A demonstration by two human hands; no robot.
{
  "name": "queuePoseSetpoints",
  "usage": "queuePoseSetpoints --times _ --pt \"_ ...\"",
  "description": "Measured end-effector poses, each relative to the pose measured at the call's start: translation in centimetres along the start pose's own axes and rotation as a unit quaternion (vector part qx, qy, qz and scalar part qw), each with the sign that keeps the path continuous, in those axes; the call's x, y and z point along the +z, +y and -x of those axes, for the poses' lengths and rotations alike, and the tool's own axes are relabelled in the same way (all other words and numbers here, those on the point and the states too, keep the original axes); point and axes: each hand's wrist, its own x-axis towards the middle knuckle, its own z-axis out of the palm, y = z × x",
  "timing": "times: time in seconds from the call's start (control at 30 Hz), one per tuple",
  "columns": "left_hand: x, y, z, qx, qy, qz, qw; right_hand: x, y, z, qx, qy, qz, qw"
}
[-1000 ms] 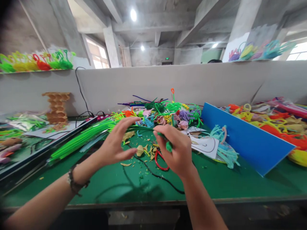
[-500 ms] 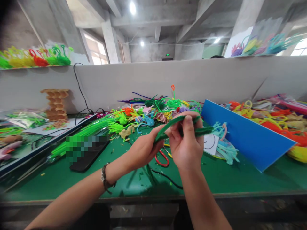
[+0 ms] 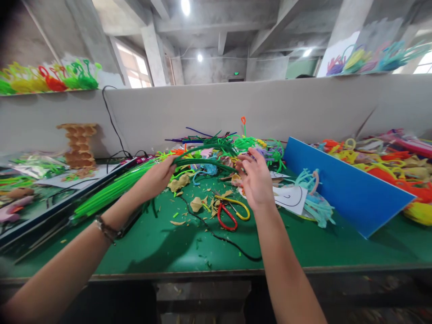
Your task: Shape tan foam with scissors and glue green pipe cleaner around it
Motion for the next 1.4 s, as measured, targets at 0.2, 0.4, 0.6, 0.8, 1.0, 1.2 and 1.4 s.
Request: queuePoseSetpoints --times 0.2,0.4,0.6,0.8,1.0,1.2,1.4 --pt "4.2 -4.9 1.2 -0.090 -0.041 -0.059 0.993 0.8 3.6 1.0 -0.078 -0.201 0.316 0.924" --pt "6.2 -5.2 3.1 -0.080 -0.042 -0.080 0.993 4.2 7.2 5.0 -0.094 -0.382 0.452 0.800" --pt "5.0 -3.3 4.0 -0.019 -0.034 -0.016 0.999 4.5 8.6 5.3 -0.120 -0.416 0.479 0.764" --pt "5.8 -0.1 4.7 -0.047 -0.032 0.372 0.927 4.6 7.7 5.4 -0.191 -0.407 0.382 0.807" --pt "6.9 1.0 5.4 -0.112 -0.055 0.539 0.833 4.9 7.6 6.3 -0.201 -0.411 0.328 0.826" --pt "8.5 0.2 6.1 -0.193 -0.044 0.653 0.731 5.1 7.2 6.8 -0.113 -0.426 0.306 0.844" --pt "7.2 -1.1 6.4 -0.157 -0.108 0.659 0.727 3.7 6.6 6.0 -0.059 -0.409 0.363 0.835"
